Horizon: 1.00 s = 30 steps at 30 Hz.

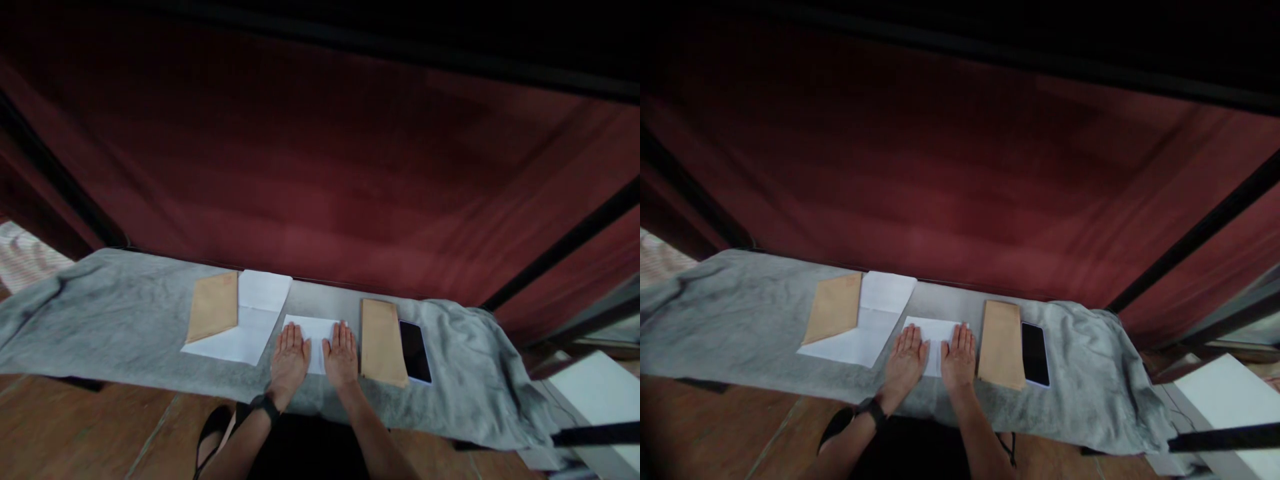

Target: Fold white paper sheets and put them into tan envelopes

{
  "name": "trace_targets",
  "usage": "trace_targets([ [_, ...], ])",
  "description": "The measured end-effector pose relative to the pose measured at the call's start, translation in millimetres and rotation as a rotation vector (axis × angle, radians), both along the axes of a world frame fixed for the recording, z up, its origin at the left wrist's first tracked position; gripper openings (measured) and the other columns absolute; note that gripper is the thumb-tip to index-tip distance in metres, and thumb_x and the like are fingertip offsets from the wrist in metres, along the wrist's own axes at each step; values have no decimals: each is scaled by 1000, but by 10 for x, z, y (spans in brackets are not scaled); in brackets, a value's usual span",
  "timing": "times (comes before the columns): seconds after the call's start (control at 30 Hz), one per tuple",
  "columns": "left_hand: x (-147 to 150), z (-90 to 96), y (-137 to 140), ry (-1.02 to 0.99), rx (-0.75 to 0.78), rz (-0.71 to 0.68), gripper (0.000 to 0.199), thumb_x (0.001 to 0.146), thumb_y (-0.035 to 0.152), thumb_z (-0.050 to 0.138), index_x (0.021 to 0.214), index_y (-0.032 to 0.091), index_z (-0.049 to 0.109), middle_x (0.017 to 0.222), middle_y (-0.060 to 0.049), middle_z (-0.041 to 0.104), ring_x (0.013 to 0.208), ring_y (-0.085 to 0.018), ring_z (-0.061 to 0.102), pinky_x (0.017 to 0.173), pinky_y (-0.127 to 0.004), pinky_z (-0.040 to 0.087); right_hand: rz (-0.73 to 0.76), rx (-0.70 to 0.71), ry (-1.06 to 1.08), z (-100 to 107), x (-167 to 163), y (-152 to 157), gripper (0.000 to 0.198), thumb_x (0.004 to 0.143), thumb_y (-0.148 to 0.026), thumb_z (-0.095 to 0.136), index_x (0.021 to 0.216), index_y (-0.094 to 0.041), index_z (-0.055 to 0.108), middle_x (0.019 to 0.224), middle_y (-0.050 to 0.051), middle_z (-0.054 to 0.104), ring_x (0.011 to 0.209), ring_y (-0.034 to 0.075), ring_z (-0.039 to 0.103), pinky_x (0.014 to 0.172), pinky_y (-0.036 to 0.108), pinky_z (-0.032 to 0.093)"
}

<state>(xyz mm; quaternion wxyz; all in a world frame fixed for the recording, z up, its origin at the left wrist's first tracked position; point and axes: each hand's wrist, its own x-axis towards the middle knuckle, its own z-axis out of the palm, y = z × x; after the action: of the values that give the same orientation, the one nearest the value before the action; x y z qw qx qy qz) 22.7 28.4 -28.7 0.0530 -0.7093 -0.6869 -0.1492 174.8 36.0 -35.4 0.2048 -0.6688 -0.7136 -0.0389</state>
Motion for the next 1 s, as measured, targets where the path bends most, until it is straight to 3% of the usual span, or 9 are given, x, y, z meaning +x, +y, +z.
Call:
trace_targets([
  [0.2,306,68,249,-7,-63,-215,52,100,30,29,147,18,46,153,-8,46,145,-24,37,119,-47,29,9,-16,30,-11,-25,3,54,103,-32,33,149,-5,40,156,21,36,145,30,35,117,49,27],
  [0.53,-197,28,265,40,20,-116,58,101,40,27,147,11,45,153,-14,45,145,-26,37,119,-46,29,-19,10,25,26,-18,-5,54,102,-34,38,148,-6,42,154,21,39,144,29,37,117,47,28],
  [0.7,-218,-11,246,40,21,-111,58,100,38,28,148,10,43,153,-14,44,146,-26,35,119,-47,28,-36,-61,43,119,-177,55,54,103,-33,34,146,-4,45,154,21,39,145,30,35,118,49,24],
  [0.87,-220,6,256,35,-17,-126,56,98,31,28,148,8,43,155,-14,42,147,-25,32,120,-46,26,173,-93,81,110,-356,80,50,104,-36,33,148,-16,44,157,11,37,146,24,34,120,46,23],
  [1.0,-217,26,255,6,-31,-109,57,98,32,29,148,6,42,154,-15,42,148,-26,30,121,-45,24,137,-57,100,31,-306,49,53,104,-37,35,149,-10,41,156,15,36,145,25,35,119,45,24],
])
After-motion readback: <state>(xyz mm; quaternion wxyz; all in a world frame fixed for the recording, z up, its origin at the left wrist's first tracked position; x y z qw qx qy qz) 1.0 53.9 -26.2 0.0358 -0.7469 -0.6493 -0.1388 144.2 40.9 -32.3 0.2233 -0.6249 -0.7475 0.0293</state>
